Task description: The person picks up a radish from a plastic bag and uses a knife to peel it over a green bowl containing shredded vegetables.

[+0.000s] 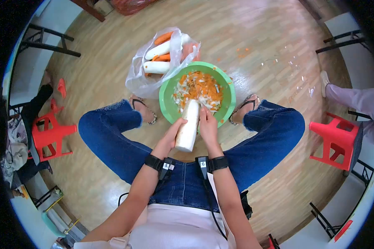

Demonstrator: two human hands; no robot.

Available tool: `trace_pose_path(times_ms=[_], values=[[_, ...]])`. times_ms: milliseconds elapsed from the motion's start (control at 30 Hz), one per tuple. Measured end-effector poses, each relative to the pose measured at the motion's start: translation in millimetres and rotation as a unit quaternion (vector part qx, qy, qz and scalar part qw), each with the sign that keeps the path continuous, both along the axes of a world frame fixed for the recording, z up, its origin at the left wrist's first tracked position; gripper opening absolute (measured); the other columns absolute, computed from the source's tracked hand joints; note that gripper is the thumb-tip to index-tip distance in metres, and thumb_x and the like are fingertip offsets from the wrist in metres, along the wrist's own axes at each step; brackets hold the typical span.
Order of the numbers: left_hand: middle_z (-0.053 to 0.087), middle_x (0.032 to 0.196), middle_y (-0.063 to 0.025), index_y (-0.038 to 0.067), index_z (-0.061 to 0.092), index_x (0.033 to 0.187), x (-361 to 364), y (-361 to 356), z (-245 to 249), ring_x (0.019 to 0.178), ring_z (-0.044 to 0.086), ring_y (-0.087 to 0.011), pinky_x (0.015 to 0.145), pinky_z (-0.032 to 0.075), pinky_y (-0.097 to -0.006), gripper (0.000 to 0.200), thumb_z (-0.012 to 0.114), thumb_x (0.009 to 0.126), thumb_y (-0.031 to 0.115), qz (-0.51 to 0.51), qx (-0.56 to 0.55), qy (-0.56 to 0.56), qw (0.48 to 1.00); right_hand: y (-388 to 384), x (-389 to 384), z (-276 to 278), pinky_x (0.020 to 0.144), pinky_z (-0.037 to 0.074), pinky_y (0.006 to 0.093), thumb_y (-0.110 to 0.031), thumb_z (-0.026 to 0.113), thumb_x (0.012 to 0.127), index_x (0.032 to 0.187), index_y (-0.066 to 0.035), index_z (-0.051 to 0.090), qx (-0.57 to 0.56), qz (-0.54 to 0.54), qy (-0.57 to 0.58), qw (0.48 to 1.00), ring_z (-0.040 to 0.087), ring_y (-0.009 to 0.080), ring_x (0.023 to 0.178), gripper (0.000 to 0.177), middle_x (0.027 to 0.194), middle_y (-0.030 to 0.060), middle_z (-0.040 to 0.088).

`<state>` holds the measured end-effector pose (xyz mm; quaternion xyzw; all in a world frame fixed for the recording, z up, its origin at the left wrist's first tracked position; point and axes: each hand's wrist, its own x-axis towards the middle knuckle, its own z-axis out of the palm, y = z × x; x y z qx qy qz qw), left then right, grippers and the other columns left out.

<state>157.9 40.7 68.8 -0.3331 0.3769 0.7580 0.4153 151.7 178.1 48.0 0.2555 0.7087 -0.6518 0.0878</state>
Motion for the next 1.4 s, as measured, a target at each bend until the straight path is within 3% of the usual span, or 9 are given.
trace_pose_path(times_ms=[100, 200, 267, 467, 667, 867, 1000, 1100, 1400], values=[[0.060, 0.086, -0.0104, 0.000, 0.049, 0.106, -3, 2, 2, 0.070, 0.061, -0.0203, 0.063, 0.051, -0.0319, 0.044, 0.049, 0.076, 0.032, 0.032, 0.007, 0.026, 0.999, -3, -3, 16, 0.072, 0.044, 0.0260, -0.023, 0.043, 0.088, 0.114, -0.004, 0.051, 0.046, 0.031, 0.025, 0.998, 0.057, 0.0151, 0.081, 0.033, 0.089, 0.0140, 0.061], [0.059, 0.085, -0.0081, 0.003, 0.049, 0.108, -7, 1, 5, 0.070, 0.060, -0.0190, 0.063, 0.051, -0.0318, 0.050, 0.045, 0.080, 0.045, 0.052, 0.018, 0.024, 0.998, -7, -1, 29, 0.051, 0.040, 0.0224, -0.022, 0.044, 0.088, 0.115, -0.009, 0.052, 0.043, 0.058, 0.049, 0.996, 0.045, 0.0056, 0.055, 0.031, 0.065, 0.0024, 0.055], [0.059, 0.084, -0.0079, 0.006, 0.050, 0.109, -8, 4, 0, 0.070, 0.060, -0.0195, 0.061, 0.051, -0.0321, 0.064, 0.036, 0.080, 0.061, 0.037, -0.027, 0.040, 0.998, -5, 1, 28, 0.051, 0.040, 0.0223, -0.021, 0.044, 0.088, 0.115, -0.009, 0.052, 0.031, 0.074, 0.079, 0.994, 0.045, 0.0052, 0.056, 0.031, 0.066, 0.0028, 0.055], [0.059, 0.085, -0.0110, 0.006, 0.049, 0.109, -14, 3, 5, 0.070, 0.060, -0.0235, 0.061, 0.052, -0.0342, 0.066, 0.034, 0.079, 0.063, 0.071, 0.077, 0.024, 0.994, 9, 2, 27, 0.066, 0.045, 0.0282, -0.022, 0.044, 0.088, 0.114, -0.011, 0.053, 0.092, 0.075, 0.150, 0.982, 0.060, 0.0157, 0.076, 0.029, 0.089, 0.0120, 0.063], [0.059, 0.090, -0.0116, 0.008, 0.048, 0.111, -18, -2, -10, 0.072, 0.060, -0.0244, 0.061, 0.052, -0.0367, 0.065, 0.034, 0.079, 0.063, 0.115, 0.093, 0.002, 0.989, 10, 18, 34, 0.057, 0.045, 0.0303, -0.028, 0.047, 0.086, 0.109, -0.019, 0.057, 0.121, 0.187, 0.061, 0.973, 0.059, 0.0210, 0.060, 0.027, 0.072, 0.0116, 0.061], [0.058, 0.094, -0.0091, 0.010, 0.047, 0.113, -19, -1, -19, 0.080, 0.059, -0.0222, 0.065, 0.051, -0.0360, 0.063, 0.038, 0.079, 0.061, 0.141, 0.047, -0.016, 0.989, 12, 17, 64, 0.055, 0.045, 0.0328, -0.029, 0.049, 0.084, 0.106, -0.023, 0.059, 0.171, 0.275, 0.029, 0.946, 0.058, 0.0258, 0.060, 0.025, 0.072, 0.0124, 0.061], [0.058, 0.096, -0.0085, 0.010, 0.047, 0.114, -18, -3, -23, 0.082, 0.059, -0.0218, 0.068, 0.050, -0.0359, 0.062, 0.038, 0.079, 0.060, 0.135, 0.036, 0.001, 0.990, 10, 18, 59, 0.056, 0.046, 0.0343, -0.029, 0.049, 0.083, 0.106, -0.023, 0.059, 0.169, 0.265, 0.074, 0.946, 0.058, 0.0277, 0.062, 0.025, 0.074, 0.0132, 0.061], [0.059, 0.091, -0.0084, 0.009, 0.047, 0.113, -17, 0, -22, 0.076, 0.060, -0.0210, 0.062, 0.052, -0.0350, 0.060, 0.038, 0.080, 0.059, 0.142, 0.034, 0.005, 0.989, 9, 18, 60, 0.054, 0.043, 0.0290, -0.024, 0.050, 0.084, 0.107, -0.019, 0.058, 0.194, 0.271, 0.064, 0.941, 0.055, 0.0197, 0.054, 0.025, 0.072, 0.0131, 0.061], [0.059, 0.079, -0.0074, 0.007, 0.051, 0.102, -10, 2, -19, 0.064, 0.060, -0.0186, 0.053, 0.053, -0.0334, 0.059, 0.035, 0.081, 0.060, 0.117, 0.080, 0.000, 0.990, 6, 14, 36, 0.055, 0.046, 0.0365, -0.035, 0.048, 0.083, 0.102, -0.017, 0.061, 0.213, 0.225, 0.033, 0.950, 0.058, 0.0295, 0.062, 0.029, 0.070, 0.0152, 0.060]])
